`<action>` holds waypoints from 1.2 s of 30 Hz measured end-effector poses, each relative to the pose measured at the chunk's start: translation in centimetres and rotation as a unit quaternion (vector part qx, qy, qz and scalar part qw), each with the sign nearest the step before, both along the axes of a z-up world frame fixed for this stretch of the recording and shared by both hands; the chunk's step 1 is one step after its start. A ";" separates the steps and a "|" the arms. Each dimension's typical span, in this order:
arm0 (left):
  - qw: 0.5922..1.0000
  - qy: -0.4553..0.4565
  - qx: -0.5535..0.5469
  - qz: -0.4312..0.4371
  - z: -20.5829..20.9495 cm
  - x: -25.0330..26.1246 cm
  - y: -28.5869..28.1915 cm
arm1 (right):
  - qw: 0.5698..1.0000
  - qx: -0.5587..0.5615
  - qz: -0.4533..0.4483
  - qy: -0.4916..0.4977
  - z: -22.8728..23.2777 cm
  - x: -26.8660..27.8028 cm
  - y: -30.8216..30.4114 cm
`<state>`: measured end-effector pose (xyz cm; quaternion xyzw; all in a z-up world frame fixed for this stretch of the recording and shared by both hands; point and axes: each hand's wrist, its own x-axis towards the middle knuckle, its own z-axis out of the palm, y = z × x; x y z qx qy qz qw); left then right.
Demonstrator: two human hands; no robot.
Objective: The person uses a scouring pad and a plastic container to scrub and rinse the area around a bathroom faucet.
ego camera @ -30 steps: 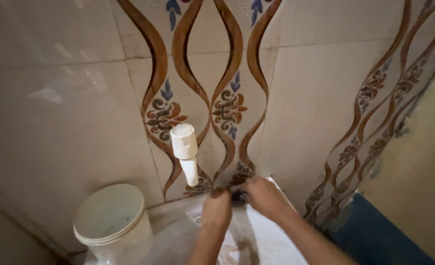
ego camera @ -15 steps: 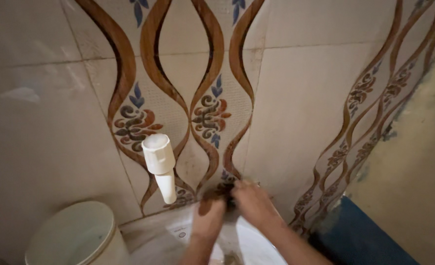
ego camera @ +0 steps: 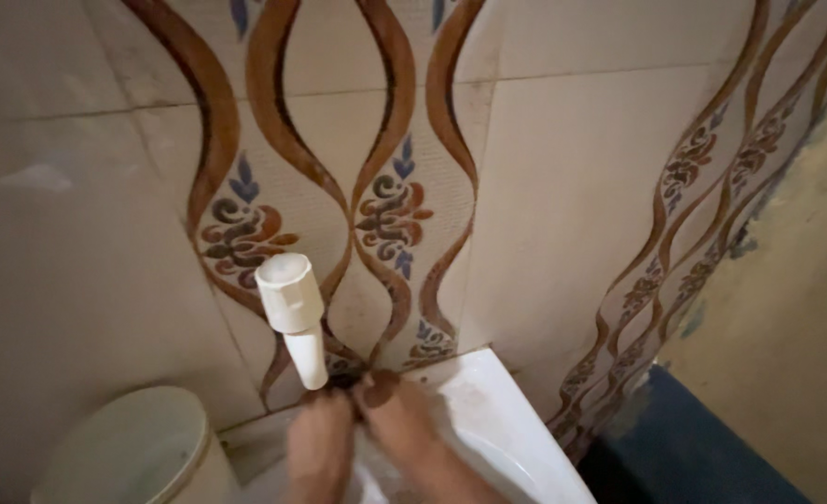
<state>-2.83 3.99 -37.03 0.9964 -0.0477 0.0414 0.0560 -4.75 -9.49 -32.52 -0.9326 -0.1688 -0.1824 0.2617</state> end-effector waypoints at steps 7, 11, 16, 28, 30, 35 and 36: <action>0.994 -0.065 -0.007 -0.091 -0.8 -0.3 1.0 | 0.980 -0.027 -0.077 0.183 2.5 -1.3 -2.0; 0.942 -0.040 -0.296 -0.153 -2.5 1.7 -5.0 | 0.982 -0.188 -0.035 0.010 2.3 0.0 -8.9; 0.953 -0.179 -0.185 -0.158 -0.4 1.7 -11.6 | 0.981 -0.176 -0.084 -0.026 2.0 1.3 -13.4; 0.953 -0.214 -0.132 -0.172 -0.9 0.0 -2.3 | 0.979 -0.138 -0.054 0.138 2.4 -2.2 -3.8; 0.951 -0.224 -0.125 -0.173 -0.7 -0.4 -2.5 | 0.983 -0.130 -0.046 0.123 3.1 -2.8 -4.2; 0.974 -0.115 -0.093 -0.169 0.2 0.4 -5.3 | 0.994 -0.105 -0.032 0.022 1.6 -1.7 -8.3; 0.963 -0.151 -0.124 -0.186 0.3 0.5 -6.6 | 0.991 -0.130 -0.038 0.016 1.4 -1.5 -9.4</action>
